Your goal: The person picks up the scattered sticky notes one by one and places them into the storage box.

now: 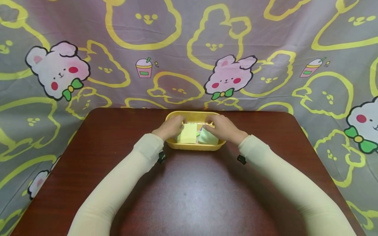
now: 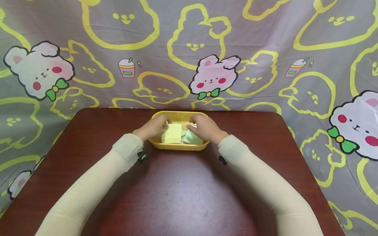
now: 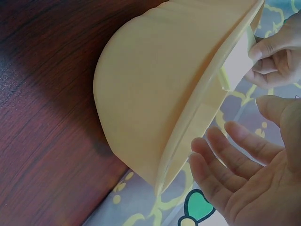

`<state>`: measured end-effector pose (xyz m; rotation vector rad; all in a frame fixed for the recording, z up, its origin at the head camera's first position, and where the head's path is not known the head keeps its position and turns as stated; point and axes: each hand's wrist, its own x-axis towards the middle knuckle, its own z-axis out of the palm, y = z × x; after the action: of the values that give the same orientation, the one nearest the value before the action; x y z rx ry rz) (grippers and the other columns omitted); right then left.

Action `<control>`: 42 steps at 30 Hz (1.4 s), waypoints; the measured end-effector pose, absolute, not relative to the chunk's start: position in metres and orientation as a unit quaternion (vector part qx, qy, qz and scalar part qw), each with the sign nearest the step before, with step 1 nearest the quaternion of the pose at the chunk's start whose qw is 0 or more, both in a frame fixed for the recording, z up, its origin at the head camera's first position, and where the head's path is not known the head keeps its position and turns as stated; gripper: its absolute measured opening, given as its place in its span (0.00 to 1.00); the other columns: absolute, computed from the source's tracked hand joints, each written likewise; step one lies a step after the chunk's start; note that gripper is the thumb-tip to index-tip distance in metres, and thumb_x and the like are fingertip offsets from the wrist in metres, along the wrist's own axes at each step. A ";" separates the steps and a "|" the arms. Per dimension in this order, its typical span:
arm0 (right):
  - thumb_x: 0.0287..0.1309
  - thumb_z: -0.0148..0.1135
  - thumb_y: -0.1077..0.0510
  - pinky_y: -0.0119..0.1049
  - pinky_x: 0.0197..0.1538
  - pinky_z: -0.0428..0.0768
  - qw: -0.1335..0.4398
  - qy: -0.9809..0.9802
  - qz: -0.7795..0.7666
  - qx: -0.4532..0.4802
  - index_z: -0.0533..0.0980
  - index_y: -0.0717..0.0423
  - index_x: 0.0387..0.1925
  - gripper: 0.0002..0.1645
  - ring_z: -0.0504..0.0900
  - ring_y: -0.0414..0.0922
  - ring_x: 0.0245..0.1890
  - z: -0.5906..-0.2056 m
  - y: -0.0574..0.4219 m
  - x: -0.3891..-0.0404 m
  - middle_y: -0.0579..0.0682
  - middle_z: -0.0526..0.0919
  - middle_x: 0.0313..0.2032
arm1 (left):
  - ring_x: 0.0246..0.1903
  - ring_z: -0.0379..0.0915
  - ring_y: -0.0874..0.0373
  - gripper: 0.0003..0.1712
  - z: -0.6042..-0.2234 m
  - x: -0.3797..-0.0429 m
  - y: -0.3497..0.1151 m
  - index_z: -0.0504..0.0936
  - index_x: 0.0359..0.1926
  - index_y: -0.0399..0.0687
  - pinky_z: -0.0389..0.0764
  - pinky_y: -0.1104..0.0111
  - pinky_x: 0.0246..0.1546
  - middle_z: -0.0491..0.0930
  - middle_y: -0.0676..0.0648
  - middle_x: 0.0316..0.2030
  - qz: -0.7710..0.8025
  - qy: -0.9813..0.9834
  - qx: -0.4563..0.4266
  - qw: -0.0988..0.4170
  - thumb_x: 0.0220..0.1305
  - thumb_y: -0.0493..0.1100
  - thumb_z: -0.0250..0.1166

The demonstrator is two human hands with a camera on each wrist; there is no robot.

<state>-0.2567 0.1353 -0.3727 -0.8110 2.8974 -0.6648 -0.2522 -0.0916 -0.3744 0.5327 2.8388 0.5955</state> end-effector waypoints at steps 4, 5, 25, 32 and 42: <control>0.60 0.56 0.45 0.44 0.49 0.75 0.033 0.940 -0.215 -0.262 0.78 0.59 0.47 0.24 0.79 0.49 0.46 -0.373 0.135 -0.258 0.52 0.82 0.42 | 0.41 0.72 0.53 0.16 -0.376 -0.253 -0.091 0.76 0.54 0.42 0.74 0.61 0.43 0.77 0.44 0.51 0.200 0.958 0.176 0.105 0.66 0.37 0.53; 0.60 0.56 0.45 0.44 0.49 0.75 0.034 0.940 -0.214 -0.262 0.78 0.60 0.48 0.24 0.79 0.50 0.46 -0.373 0.135 -0.258 0.52 0.82 0.42 | 0.40 0.72 0.53 0.16 -0.377 -0.254 -0.091 0.76 0.54 0.42 0.74 0.61 0.43 0.77 0.44 0.50 0.200 0.958 0.175 0.107 0.66 0.37 0.53; 0.59 0.57 0.46 0.45 0.49 0.75 0.040 0.941 -0.217 -0.257 0.78 0.61 0.48 0.25 0.78 0.49 0.46 -0.372 0.133 -0.257 0.53 0.81 0.43 | 0.47 0.73 0.49 0.22 -0.379 -0.252 -0.090 0.78 0.49 0.39 0.72 0.59 0.51 0.78 0.41 0.49 0.181 0.963 0.166 0.113 0.61 0.50 0.61; 0.59 0.57 0.45 0.44 0.49 0.75 0.040 0.941 -0.217 -0.258 0.77 0.61 0.48 0.25 0.78 0.50 0.46 -0.371 0.133 -0.256 0.53 0.81 0.43 | 0.52 0.72 0.46 0.24 -0.379 -0.252 -0.091 0.76 0.53 0.38 0.69 0.58 0.54 0.76 0.39 0.53 0.184 0.961 0.169 0.117 0.61 0.50 0.60; 0.59 0.57 0.46 0.45 0.50 0.75 0.043 0.940 -0.218 -0.260 0.77 0.61 0.47 0.24 0.78 0.50 0.46 -0.371 0.132 -0.254 0.54 0.81 0.44 | 0.50 0.73 0.48 0.25 -0.381 -0.252 -0.092 0.76 0.54 0.39 0.70 0.58 0.53 0.77 0.40 0.53 0.192 0.961 0.158 0.122 0.64 0.52 0.56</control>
<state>-0.2544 0.1318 -0.3710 -0.7953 2.8735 -0.6678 -0.2518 -0.0918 -0.3815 0.4614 2.8040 0.5593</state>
